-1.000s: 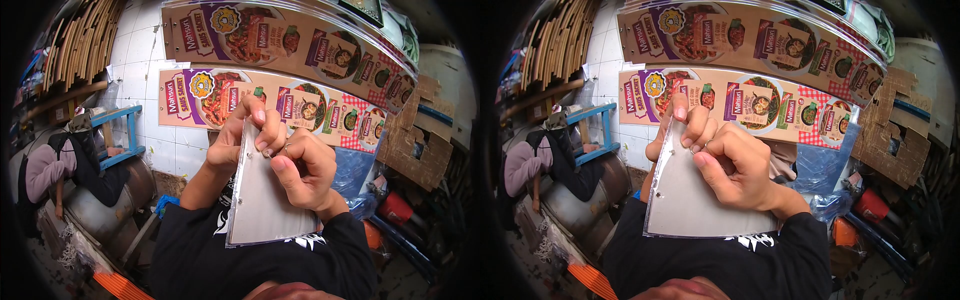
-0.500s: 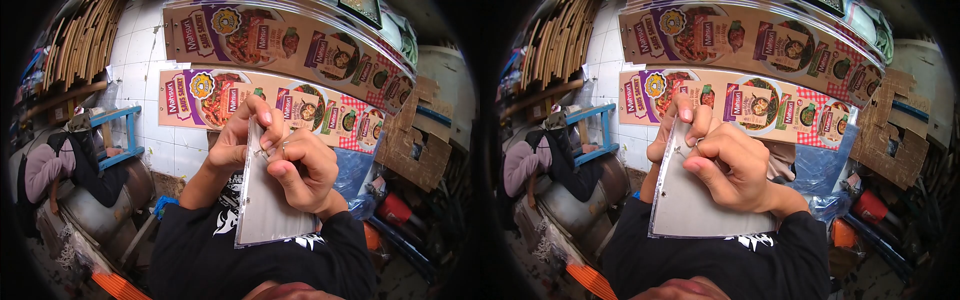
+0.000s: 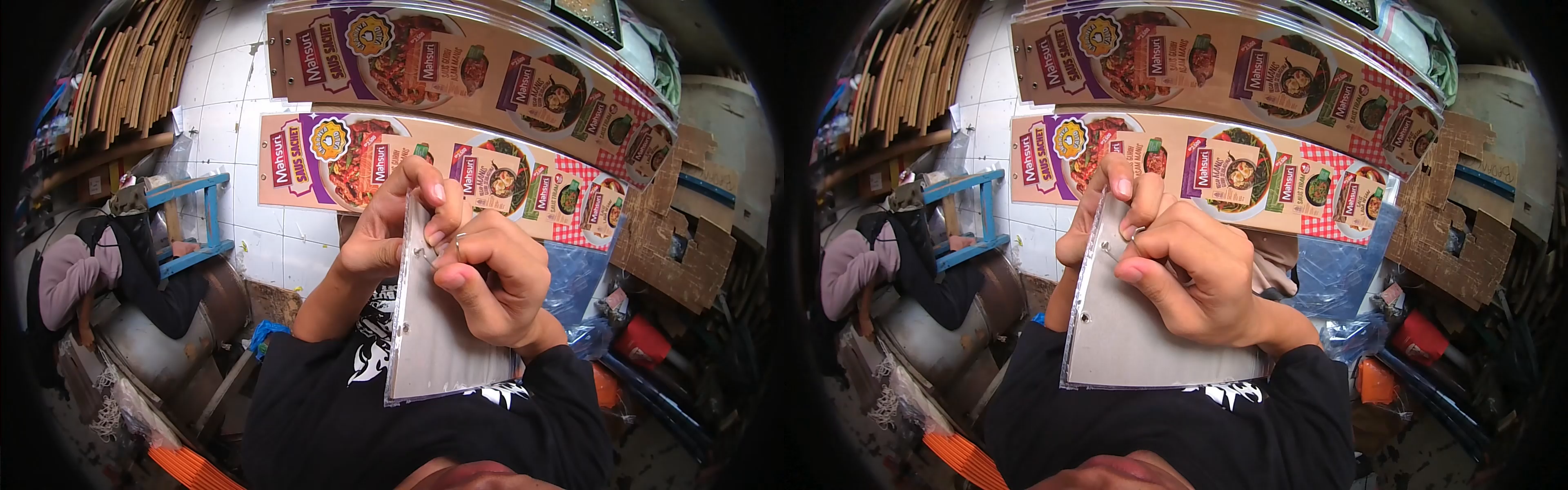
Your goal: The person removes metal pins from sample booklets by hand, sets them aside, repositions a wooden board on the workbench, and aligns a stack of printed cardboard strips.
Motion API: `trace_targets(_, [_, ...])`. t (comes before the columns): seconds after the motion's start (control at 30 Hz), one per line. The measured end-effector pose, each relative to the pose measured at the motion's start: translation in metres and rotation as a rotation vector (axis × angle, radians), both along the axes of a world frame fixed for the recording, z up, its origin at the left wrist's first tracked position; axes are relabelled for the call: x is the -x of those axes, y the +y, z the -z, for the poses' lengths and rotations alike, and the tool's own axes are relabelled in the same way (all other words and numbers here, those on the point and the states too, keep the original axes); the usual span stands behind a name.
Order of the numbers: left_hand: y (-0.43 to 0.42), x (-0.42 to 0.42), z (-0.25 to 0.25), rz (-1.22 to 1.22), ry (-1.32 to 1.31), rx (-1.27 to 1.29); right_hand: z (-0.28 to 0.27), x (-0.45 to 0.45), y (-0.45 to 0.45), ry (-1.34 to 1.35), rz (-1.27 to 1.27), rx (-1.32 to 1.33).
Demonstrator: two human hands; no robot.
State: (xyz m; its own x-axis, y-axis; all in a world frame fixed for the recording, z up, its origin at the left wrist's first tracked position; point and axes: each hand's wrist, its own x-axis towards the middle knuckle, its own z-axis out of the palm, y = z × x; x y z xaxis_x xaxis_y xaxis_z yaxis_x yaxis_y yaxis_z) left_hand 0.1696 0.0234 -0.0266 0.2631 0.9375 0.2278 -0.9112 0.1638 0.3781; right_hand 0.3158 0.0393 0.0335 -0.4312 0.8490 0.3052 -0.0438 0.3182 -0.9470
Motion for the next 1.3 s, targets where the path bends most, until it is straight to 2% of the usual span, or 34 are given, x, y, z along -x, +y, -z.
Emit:
trace_targets(0.37, [-0.002,0.003,-0.002,-0.010,0.066,0.025,-0.005,0.002,0.000,-0.098,0.006,-0.006])
trace_targets(0.57, [0.000,0.002,-0.003,0.008,0.083,0.019,-0.003,0.002,-0.003,-0.098,0.064,-0.150])
trace_targets(0.63, [0.002,-0.001,-0.002,0.010,0.004,-0.007,-0.006,0.000,-0.004,-0.199,0.093,-0.231])
trace_targets(0.73, [0.002,-0.001,-0.001,0.029,-0.025,-0.010,-0.005,0.002,-0.006,-0.174,0.113,-0.271])
trace_targets(1.3, [0.000,-0.005,-0.001,0.020,-0.107,-0.056,-0.004,-0.005,-0.010,-0.041,0.016,-0.065])
